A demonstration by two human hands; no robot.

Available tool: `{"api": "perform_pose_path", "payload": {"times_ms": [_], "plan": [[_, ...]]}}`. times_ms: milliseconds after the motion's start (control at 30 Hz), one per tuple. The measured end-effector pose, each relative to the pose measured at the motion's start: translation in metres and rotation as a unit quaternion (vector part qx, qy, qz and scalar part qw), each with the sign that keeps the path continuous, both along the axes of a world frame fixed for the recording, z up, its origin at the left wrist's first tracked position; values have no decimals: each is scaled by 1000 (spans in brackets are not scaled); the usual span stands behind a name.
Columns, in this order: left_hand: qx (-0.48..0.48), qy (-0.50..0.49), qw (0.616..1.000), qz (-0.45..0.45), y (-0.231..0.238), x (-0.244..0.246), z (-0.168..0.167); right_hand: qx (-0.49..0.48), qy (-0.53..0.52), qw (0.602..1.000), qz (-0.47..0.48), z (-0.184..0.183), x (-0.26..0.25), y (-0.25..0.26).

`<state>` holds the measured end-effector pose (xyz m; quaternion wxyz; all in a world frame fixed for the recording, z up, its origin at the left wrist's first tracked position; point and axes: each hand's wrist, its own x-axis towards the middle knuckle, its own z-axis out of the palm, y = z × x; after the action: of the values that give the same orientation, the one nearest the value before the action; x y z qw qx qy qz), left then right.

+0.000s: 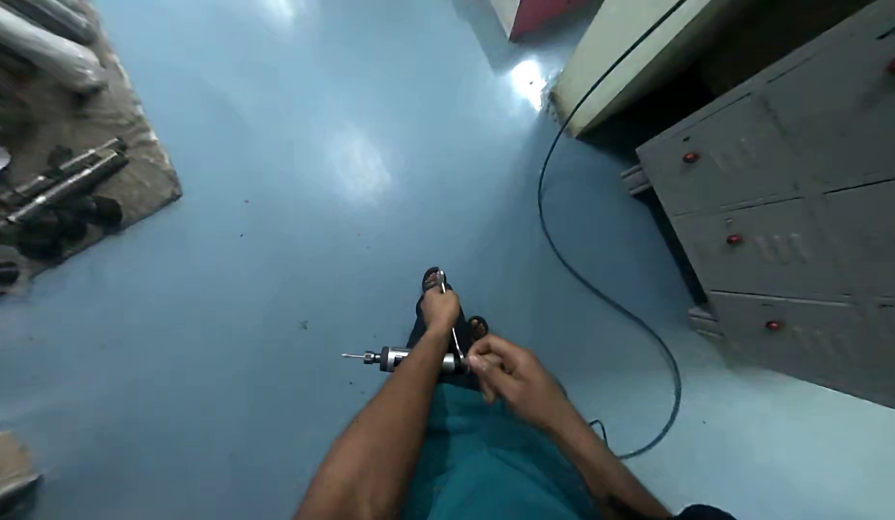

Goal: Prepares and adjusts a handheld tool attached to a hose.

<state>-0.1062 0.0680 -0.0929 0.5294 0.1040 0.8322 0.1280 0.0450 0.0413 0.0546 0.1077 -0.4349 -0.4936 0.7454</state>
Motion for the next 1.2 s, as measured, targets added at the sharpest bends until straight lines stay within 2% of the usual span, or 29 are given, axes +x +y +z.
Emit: {"api": "perform_pose_path", "payload": {"times_ms": [200,267,400,533,733,800,967,1100,1200], "plan": [[-25,-15,1000,-9,-4,8,8,-63,39,996,58,-1,10,25],[-30,-23,999,-15,-4,11,10,-93,49,993,50,-4,14,26],[-58,-50,997,-20,-3,14,10,-146,66,986,-41,-4,22,23],[-85,-85,993,-17,-2,16,7,-166,80,979,-90,-10,32,15],[-101,-139,985,-24,3,22,23,-113,38,976,-182,-6,22,-13],[-105,-158,980,-63,5,22,31,-88,29,979,-183,-3,16,-16],[-110,-181,954,-213,8,12,50,-53,-4,992,-117,7,13,-14],[-130,-191,907,-351,19,1,65,-34,-39,995,-85,15,15,-17],[-137,-200,876,-418,26,-1,70,-70,-131,989,-2,30,13,-12]]}}
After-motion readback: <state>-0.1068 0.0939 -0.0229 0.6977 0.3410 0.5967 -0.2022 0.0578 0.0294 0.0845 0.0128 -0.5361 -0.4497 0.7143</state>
